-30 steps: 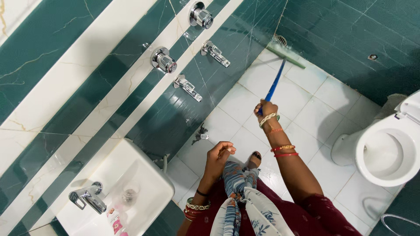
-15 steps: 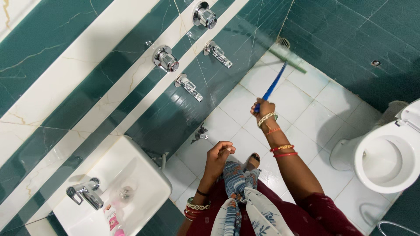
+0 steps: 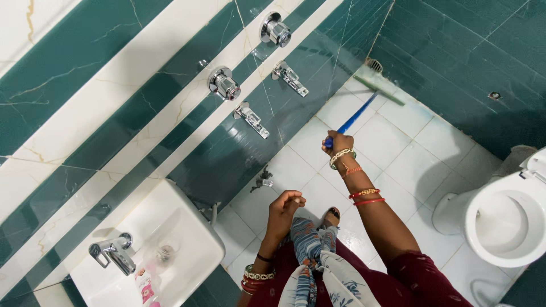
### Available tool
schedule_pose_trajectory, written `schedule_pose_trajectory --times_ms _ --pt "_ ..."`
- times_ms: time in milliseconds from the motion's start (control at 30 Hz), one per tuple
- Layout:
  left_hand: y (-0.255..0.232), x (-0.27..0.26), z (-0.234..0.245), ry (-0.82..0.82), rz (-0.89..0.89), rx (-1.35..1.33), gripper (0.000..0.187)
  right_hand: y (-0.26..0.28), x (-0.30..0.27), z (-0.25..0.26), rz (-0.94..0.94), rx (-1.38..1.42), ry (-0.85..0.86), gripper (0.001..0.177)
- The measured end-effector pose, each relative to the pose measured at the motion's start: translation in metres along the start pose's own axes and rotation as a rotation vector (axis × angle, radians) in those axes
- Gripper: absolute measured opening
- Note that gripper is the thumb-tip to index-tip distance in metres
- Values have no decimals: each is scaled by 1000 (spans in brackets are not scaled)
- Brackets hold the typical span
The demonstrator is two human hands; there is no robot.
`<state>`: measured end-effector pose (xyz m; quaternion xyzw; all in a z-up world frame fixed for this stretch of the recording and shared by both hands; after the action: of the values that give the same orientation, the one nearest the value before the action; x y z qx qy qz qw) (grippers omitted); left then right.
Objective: The person mops a bathroom floor using a floor squeegee and a wet mop, moving water and dirt toward a drain.
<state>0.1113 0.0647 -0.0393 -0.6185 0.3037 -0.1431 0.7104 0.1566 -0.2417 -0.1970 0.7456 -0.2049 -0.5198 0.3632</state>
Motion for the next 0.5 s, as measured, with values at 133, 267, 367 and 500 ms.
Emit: schedule_pose_trajectory --times_ms 133,267,367,500 --pt "-4 2 -1 3 7 -40 22 6 18 1 -27 -1 -5 10" --pt "-5 6 0 2 -16 -22 22 25 21 11 1 26 24 12" --pt "1 7 -3 30 -48 -74 22 5 -15 20 8 21 119 10" --pt "2 7 -5 58 -9 -92 23 -31 -29 34 -131 5 36 11"
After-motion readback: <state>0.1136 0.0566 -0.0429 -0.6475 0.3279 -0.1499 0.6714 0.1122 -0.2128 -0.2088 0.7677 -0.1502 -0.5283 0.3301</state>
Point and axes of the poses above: each hand's wrist, its own x-axis towards the middle knuckle, its own z-axis out of the back of the hand, y = z × x, the point moved 8 cm from there along x, towards the middle knuckle, and after that the axes turned 4 degrees about z, right-handed, at the moved point
